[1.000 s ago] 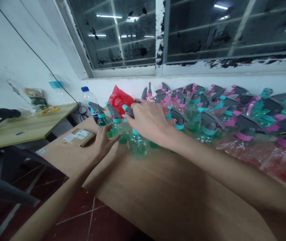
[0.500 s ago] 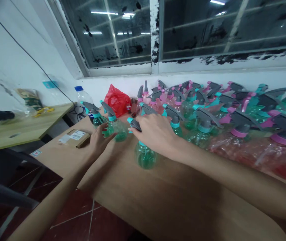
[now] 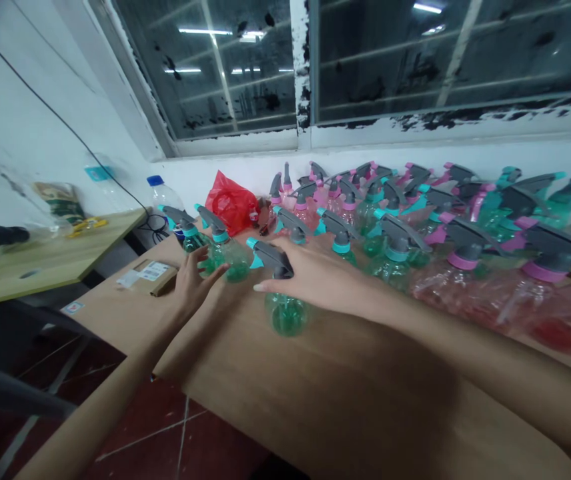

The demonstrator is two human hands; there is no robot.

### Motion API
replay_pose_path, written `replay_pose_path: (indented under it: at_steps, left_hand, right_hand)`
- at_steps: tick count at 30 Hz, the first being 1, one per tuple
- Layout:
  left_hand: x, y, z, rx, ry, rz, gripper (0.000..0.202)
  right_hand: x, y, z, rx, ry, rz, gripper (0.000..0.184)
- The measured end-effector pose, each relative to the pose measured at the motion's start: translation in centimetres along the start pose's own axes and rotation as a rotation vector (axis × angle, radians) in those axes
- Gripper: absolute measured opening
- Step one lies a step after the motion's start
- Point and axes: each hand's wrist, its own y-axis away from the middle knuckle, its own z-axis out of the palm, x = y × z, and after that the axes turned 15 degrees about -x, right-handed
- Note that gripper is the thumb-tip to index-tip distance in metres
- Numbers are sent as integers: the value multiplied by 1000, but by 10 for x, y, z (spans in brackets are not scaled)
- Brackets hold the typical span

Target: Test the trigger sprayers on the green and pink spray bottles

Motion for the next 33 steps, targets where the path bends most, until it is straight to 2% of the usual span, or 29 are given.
replay_pose_path:
  at_steps: [3,6,8,10,13,16,21,25,30,33]
  left_hand:
    - [13,18,-2,34,37,12,56]
    - [37,41,-1,22,87,26,50]
    - [57,56,3,-35,126,39,41]
    - [78,69,10,-135,162,78,36]
    - [102,81,24,-301,217,131,54]
    - [118,87,38,-398,308,134,62]
    - [146,93,54,-422,353,143,64]
    - [181,98,68,-457,336,193,60]
    - [229,97,87,-512,323,214,56]
    - [256,98,98,-581,259,242,54]
  right_hand:
    - [10,13,3,6,-61,39,77]
    - [19,22,11,-2,-134,86,80]
    - [23,24,20,-18,-185,99,80]
    - [26,23,29,-47,-232,79,72]
    - [28,26,39,-77,-255,60,60]
    - [32,37,42,-77,-239,73,60]
    - [48,71,37,-68,-331,97,59]
    - [68,102,28,-2,-389,46,56]
    - [94,141,18,37,-456,12,63]
    - [106,161,17,129,-524,8,65]
